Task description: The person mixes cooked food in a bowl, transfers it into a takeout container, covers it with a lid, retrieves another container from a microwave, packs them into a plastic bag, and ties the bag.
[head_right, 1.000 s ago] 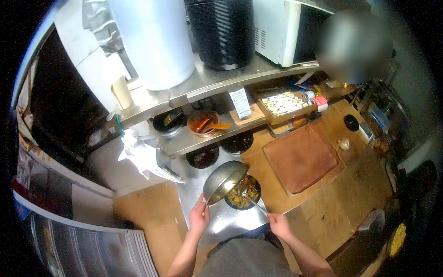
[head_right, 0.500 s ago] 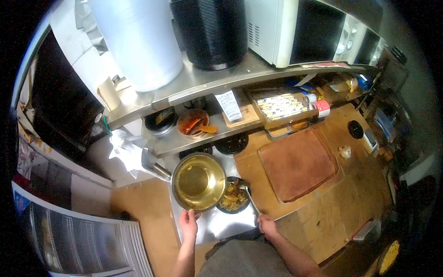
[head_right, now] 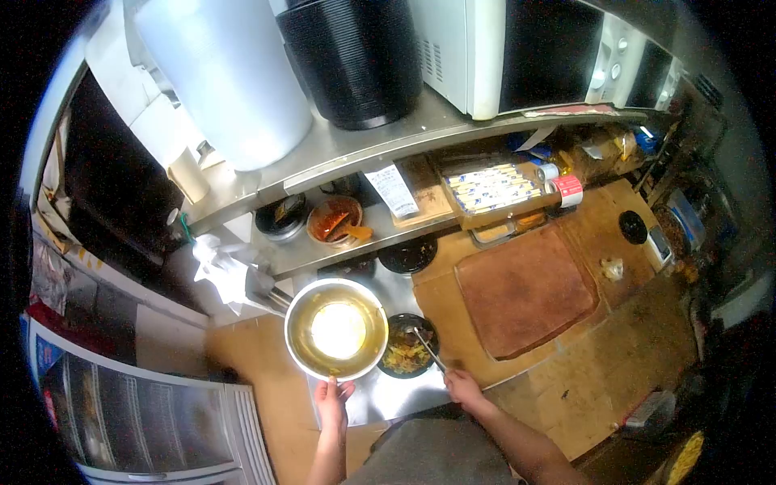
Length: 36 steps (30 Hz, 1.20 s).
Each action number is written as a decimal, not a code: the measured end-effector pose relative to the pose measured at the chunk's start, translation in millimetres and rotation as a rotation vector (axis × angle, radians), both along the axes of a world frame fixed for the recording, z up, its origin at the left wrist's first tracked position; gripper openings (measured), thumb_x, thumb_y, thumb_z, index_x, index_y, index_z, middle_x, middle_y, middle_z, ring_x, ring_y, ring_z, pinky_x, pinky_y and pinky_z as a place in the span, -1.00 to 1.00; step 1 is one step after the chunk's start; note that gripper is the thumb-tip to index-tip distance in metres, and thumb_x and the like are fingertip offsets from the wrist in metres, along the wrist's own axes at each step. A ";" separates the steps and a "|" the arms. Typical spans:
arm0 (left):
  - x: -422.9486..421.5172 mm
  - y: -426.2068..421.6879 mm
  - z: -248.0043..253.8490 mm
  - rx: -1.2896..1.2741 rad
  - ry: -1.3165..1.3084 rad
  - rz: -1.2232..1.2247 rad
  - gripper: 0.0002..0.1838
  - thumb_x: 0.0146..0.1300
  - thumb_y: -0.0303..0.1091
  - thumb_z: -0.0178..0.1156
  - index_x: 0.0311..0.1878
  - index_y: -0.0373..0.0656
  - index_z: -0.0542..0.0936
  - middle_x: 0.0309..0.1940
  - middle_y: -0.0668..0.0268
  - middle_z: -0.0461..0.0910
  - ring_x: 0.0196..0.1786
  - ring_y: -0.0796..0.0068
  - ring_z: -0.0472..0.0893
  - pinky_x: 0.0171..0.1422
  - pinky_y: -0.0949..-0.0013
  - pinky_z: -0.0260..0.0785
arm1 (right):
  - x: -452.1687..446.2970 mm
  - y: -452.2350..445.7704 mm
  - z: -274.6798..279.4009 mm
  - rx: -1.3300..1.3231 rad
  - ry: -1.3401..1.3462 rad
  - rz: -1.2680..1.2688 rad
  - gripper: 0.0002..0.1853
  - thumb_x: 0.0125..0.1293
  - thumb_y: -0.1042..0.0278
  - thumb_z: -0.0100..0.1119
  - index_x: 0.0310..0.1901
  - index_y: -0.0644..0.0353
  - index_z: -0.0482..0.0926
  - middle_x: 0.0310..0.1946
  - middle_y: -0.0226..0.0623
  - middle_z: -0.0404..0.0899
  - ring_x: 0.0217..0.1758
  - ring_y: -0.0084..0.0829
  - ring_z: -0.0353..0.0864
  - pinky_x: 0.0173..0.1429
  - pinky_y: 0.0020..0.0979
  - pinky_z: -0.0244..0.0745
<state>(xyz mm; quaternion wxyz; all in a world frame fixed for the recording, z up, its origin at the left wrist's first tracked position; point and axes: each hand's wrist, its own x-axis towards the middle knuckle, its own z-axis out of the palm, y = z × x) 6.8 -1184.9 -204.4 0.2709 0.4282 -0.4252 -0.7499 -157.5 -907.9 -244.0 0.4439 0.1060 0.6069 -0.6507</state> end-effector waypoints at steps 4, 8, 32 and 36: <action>-0.7 1.0 -13.8 0.034 -0.014 -0.144 -0.83 0.56 -0.33 0.08 -0.16 -0.22 0.48 -0.22 0.19 0.64 -0.15 0.28 0.73 -0.09 0.24 0.69 | 9.1 24.5 33.0 -0.034 0.100 -0.080 -0.62 0.60 0.11 -0.02 -0.41 0.09 0.47 -0.72 -0.56 0.27 -0.77 -0.62 0.13 -0.68 -0.50 -0.04; -35.7 18.5 -17.4 0.045 -0.092 -0.350 -0.81 0.57 -0.33 0.04 -0.07 -0.27 0.52 -0.13 0.15 0.68 -0.14 0.33 0.73 -0.08 0.28 0.66 | 9.5 68.4 62.3 -0.096 0.033 -0.346 -0.63 0.61 0.14 -0.03 -0.39 0.12 0.47 -0.72 -0.55 0.27 -0.77 -0.64 0.13 -0.68 -0.51 -0.03; -692.9 340.0 -61.6 0.176 0.103 -0.925 -0.80 0.56 -0.26 0.03 0.15 -0.04 0.46 -0.04 0.28 0.61 -0.14 0.42 0.68 -0.28 0.41 0.57 | -177.0 308.0 30.0 0.132 0.260 -0.657 -0.50 0.61 -0.04 -0.06 0.33 0.18 0.41 -0.14 -0.35 0.71 -0.29 -0.61 0.62 -0.41 -0.56 0.34; -746.5 344.2 -80.1 0.107 -0.015 -0.906 -0.79 0.55 -0.20 0.04 0.10 -0.04 0.51 -0.10 0.28 0.63 -0.17 0.42 0.68 -0.28 0.39 0.57 | -86.0 357.2 9.3 0.384 0.278 -0.706 -0.58 0.55 0.05 0.03 0.19 0.21 0.58 -0.21 -0.27 0.71 -0.26 -0.47 0.68 -0.28 -0.46 0.55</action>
